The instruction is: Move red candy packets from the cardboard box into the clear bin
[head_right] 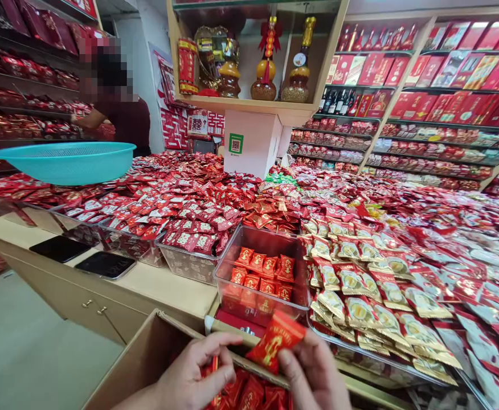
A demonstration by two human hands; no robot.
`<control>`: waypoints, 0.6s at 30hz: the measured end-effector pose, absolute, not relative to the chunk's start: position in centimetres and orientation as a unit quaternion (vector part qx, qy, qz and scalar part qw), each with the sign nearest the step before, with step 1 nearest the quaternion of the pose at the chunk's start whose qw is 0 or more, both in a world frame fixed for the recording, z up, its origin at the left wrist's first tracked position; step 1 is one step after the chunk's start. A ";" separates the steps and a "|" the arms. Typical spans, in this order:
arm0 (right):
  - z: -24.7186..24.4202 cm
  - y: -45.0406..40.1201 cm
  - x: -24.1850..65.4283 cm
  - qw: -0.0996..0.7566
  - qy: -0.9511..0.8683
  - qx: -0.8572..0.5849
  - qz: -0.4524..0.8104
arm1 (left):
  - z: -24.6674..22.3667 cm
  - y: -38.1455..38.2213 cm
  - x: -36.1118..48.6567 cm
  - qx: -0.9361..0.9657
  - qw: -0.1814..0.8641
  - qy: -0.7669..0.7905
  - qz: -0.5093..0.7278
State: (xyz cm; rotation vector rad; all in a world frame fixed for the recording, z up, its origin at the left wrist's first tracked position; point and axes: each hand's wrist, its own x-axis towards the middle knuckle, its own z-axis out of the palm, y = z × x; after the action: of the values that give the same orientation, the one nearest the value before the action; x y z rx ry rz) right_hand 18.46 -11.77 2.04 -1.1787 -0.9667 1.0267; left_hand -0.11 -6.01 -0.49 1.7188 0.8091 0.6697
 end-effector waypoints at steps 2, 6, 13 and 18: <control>5.6 -9.4 19.4 0.609 -0.464 -0.552 0.331 | 0.1 -5.0 -0.6 0.710 0.508 0.378 0.307; 9.8 -2.1 19.3 0.519 -0.486 -0.614 0.342 | 0.5 -3.3 -1.3 0.634 0.548 0.423 0.345; 5.9 6.0 17.4 0.250 -0.425 -0.762 0.420 | 0.3 -3.3 -1.7 0.648 0.562 0.395 0.328; 3.9 6.8 17.6 0.103 -0.403 -0.807 0.420 | -0.4 -3.4 -1.9 0.677 0.551 0.378 0.310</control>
State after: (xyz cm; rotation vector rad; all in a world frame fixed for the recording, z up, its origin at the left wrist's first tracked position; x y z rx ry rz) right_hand 17.57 6.78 3.94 -2.3805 -1.1881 1.2389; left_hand -1.95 -3.35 -0.35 1.6014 0.8945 0.7324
